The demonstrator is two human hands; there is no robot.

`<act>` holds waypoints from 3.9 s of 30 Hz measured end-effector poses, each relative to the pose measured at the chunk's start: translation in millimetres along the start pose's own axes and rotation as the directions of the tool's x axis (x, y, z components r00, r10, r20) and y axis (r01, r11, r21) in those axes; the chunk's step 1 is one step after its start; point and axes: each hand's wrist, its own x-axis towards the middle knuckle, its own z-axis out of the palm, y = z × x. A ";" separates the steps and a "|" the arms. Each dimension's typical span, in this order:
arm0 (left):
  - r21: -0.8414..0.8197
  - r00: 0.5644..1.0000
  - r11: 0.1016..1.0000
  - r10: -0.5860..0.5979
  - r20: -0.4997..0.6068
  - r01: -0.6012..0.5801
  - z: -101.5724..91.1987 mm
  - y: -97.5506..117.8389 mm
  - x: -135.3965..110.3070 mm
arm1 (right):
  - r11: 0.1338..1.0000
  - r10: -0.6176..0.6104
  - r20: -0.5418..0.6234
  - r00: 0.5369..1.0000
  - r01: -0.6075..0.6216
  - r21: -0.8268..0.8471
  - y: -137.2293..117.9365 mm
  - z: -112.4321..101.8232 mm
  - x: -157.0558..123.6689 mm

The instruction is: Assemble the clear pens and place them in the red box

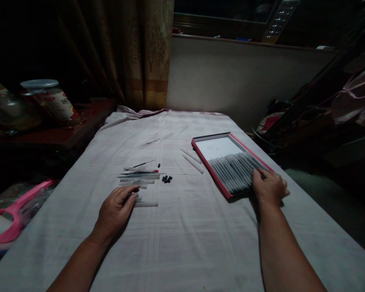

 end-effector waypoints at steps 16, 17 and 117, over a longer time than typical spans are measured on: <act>-0.031 0.989 0.992 -0.124 -0.074 0.122 -5.5 -8.9 0.9 | 0.832 -0.535 -0.069 0.842 0.539 0.128 -53.1 -8.1 -39.1; -0.041 0.986 0.989 -0.145 -0.079 0.142 -5.9 -9.5 0.8 | 0.782 -0.601 -0.052 0.798 0.600 0.168 -64.4 -8.2 -47.7; 0.148 0.994 0.983 0.106 0.015 -0.107 5.0 2.8 -8.8 | 0.439 -0.660 0.486 0.572 -0.232 0.868 -148.7 -6.9 -158.1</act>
